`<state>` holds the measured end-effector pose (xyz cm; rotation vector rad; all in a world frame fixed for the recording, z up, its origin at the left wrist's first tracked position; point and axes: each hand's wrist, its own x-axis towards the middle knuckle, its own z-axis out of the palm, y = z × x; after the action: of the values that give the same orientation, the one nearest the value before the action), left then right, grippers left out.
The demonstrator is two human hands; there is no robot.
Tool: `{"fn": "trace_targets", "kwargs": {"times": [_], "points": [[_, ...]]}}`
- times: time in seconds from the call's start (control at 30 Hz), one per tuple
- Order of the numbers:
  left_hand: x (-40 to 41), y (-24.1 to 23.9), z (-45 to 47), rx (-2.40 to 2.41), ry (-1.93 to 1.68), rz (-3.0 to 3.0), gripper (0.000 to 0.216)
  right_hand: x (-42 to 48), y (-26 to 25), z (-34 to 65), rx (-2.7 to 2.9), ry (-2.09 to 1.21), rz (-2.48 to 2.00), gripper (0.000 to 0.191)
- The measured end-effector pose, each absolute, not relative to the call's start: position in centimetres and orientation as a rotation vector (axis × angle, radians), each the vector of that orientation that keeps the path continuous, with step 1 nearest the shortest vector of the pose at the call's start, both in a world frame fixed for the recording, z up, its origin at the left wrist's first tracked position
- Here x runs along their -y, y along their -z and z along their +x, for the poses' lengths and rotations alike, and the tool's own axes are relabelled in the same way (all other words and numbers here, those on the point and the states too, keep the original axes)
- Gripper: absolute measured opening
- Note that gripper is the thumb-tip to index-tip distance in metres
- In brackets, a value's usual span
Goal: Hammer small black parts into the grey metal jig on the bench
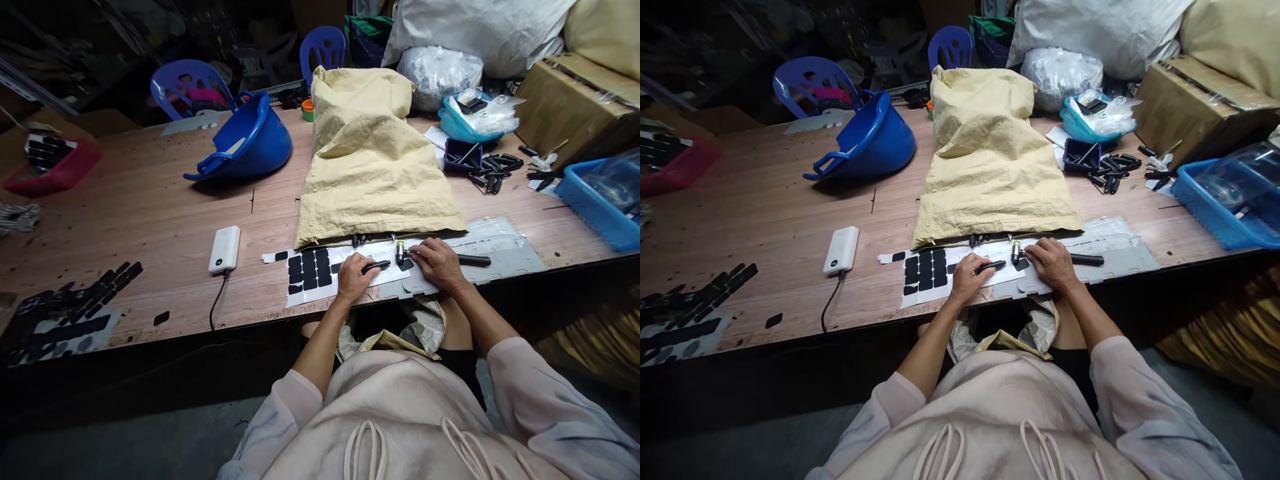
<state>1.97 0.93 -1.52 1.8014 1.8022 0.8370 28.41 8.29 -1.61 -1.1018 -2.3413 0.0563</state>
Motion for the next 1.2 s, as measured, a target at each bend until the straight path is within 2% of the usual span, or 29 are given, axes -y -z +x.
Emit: {"fn": "trace_targets", "kwargs": {"times": [0.27,0.37,0.5,0.63,0.73,0.83,0.97,1.07,1.2], "points": [[-0.2,0.9,2.1,-1.805,-0.877,1.904,0.013,-8.3,1.3,28.1,2.337,-0.052,-1.137,0.025],[2.5,0.8,2.9,-1.635,-0.91,2.086,0.019,-8.3,1.3,28.1,2.336,-0.064,-1.155,0.023],[7.1,2.2,4.7,-1.272,-0.663,2.266,0.03,-8.3,1.4,28.1,2.34,-0.067,-1.151,0.022],[9.5,4.2,6.5,-1.481,-0.367,2.154,0.025,-8.3,1.5,28.1,2.341,-0.032,-1.148,0.02],[9.6,3.9,7.2,-1.488,-0.4,2.108,0.029,-8.3,1.7,28.0,2.332,0.001,-1.143,0.019],[7.8,2.1,6.6,-1.498,-0.759,2.09,0.02,-8.3,1.7,28.0,2.325,0.01,-1.135,0.02],[1.3,-0.6,3.5,-1.943,-1.126,1.802,0.018,-8.3,1.7,28.0,2.324,-0.024,-1.148,0.02],[-3.9,-1.7,1.2,-2.279,-1.088,1.511,0.016,-8.2,1.5,28.0,2.328,-0.051,-1.145,0.02],[-7.1,-2.0,0.0,-2.34,-0.8,1.401,0.012,-8.2,1.5,28.0,2.325,-0.045,-1.14,0.019]]}}
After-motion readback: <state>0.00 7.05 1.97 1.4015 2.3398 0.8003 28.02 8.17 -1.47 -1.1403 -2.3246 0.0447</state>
